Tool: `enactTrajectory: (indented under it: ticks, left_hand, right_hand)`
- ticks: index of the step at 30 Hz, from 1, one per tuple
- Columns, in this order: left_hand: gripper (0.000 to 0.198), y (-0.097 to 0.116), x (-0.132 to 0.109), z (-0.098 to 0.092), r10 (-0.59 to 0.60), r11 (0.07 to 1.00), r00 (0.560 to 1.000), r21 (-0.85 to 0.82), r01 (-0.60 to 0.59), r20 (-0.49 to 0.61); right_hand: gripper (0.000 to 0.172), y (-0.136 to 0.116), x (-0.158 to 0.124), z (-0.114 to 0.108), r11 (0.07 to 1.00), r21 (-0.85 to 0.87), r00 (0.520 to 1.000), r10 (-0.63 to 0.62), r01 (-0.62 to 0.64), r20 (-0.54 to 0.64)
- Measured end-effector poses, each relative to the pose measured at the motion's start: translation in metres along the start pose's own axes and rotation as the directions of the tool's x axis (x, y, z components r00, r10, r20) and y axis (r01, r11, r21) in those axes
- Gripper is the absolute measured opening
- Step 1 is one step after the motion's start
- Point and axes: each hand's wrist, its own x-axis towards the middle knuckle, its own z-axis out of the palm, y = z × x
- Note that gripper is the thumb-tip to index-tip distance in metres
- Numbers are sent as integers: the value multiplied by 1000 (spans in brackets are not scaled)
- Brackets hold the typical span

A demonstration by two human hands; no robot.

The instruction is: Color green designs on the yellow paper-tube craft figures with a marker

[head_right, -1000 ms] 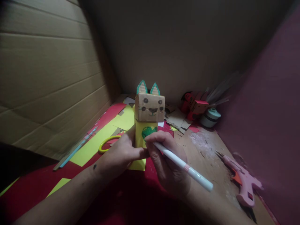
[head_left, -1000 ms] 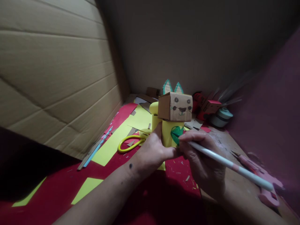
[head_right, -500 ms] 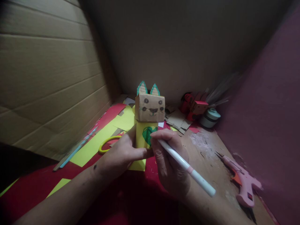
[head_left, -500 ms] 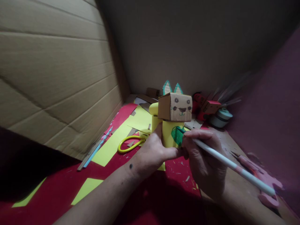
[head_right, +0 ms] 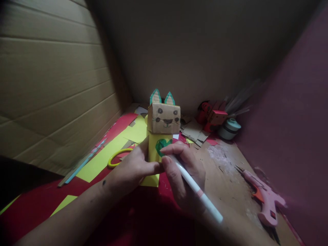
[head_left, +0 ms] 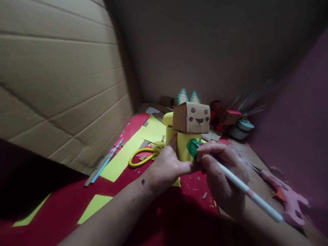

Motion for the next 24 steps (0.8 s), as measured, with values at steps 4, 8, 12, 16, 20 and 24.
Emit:
enactTrajectory:
  ticks: [4, 8, 12, 16, 20, 24]
  left_hand:
    - [65, 1, 2, 1, 1, 1000, 1000, -5, -1, 2]
    - [67, 0, 2, 0, -7, 1000, 1000, -7, 7, 3]
    - [68, 1, 1, 0, -13, 999, 1000, 34, 13, -12]
    - [68, 1, -1, 1, -17, 1000, 1000, 20, 17, -13]
    - [66, 2, -1, 2, -5, 999, 1000, 32, 5, -9]
    - [67, 2, 0, 1, -12, 1000, 1000, 20, 12, -12]
  right_hand:
    - [17, 3, 1, 0, 999, 31, 999, -13, 12, 35]
    - [19, 4, 1, 0, 999, 37, 999, -23, 21, 40]
    - [18, 5, -1, -1, 998, 60, 998, 1, -5, 61]
    - [17, 8, -4, 1, 997, 80, 1000, 17, -16, -10]
    - [15, 10, -5, 3, 995, 96, 998, 26, -20, -61]
    - [16, 9, -5, 2, 998, 60, 998, 18, -14, -59]
